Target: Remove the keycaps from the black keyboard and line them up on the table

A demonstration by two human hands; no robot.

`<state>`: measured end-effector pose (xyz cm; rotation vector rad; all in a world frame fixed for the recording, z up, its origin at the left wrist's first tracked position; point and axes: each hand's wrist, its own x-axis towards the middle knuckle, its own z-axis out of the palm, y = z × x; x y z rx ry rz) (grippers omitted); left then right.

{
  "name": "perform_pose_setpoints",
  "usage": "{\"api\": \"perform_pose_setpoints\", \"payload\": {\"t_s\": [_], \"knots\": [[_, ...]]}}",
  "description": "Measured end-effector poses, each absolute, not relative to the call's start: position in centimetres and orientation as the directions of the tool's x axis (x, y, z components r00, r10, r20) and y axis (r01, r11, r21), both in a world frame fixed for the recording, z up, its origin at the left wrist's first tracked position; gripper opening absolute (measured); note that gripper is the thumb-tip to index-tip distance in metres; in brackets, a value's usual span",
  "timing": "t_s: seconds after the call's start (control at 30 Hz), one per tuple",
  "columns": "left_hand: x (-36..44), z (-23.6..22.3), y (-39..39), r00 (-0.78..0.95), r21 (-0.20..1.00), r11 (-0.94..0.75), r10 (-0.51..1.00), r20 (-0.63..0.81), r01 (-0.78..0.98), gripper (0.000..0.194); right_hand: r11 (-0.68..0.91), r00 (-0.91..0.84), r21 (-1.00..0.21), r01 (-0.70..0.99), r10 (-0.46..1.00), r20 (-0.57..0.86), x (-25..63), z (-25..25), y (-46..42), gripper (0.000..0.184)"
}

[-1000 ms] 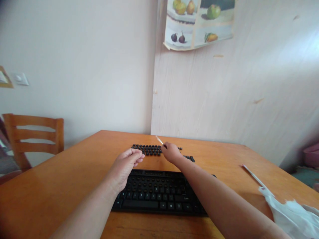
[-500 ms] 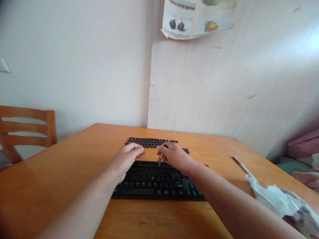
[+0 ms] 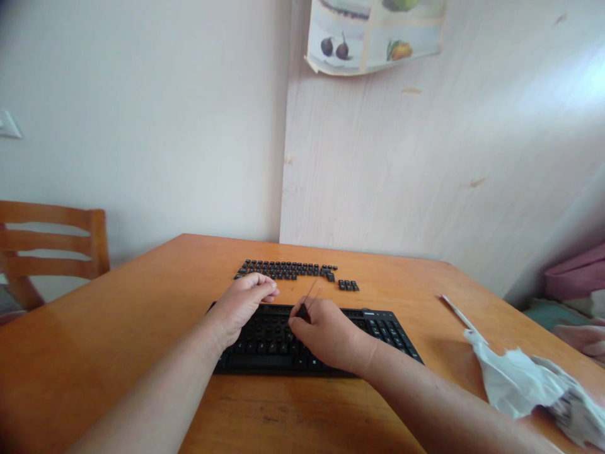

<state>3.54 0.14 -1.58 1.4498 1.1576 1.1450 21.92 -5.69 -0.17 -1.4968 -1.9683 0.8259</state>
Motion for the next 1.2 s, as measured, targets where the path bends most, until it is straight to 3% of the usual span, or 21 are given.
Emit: {"api": "perform_pose_setpoints", "payload": {"t_s": [0.23,0.53,0.93,1.2], "knots": [[3.6,-1.3,0.0,0.117,0.981,-0.133,0.986,0.117,0.141,0.018,0.275,-0.279,-0.700,0.659,0.954,0.113,21.2,-0.7,-6.1,0.013],[3.8,-1.4,-0.1,0.123,0.981,-0.131,0.986,0.113,0.146,0.018,0.259,-0.200,-0.656,0.708,0.966,0.166,20.4,-1.1,-5.8,0.009],[3.8,-1.8,0.0,0.143,0.974,-0.151,0.982,0.127,0.167,0.019,0.230,-0.341,-0.766,0.601,0.940,0.014,21.6,-1.0,-5.6,0.014],[4.0,-1.7,-0.4,0.236,0.944,-0.205,0.961,0.145,0.258,0.014,0.297,-0.340,-0.778,0.554,0.933,0.115,22.1,-2.1,-5.7,0.024]]}}
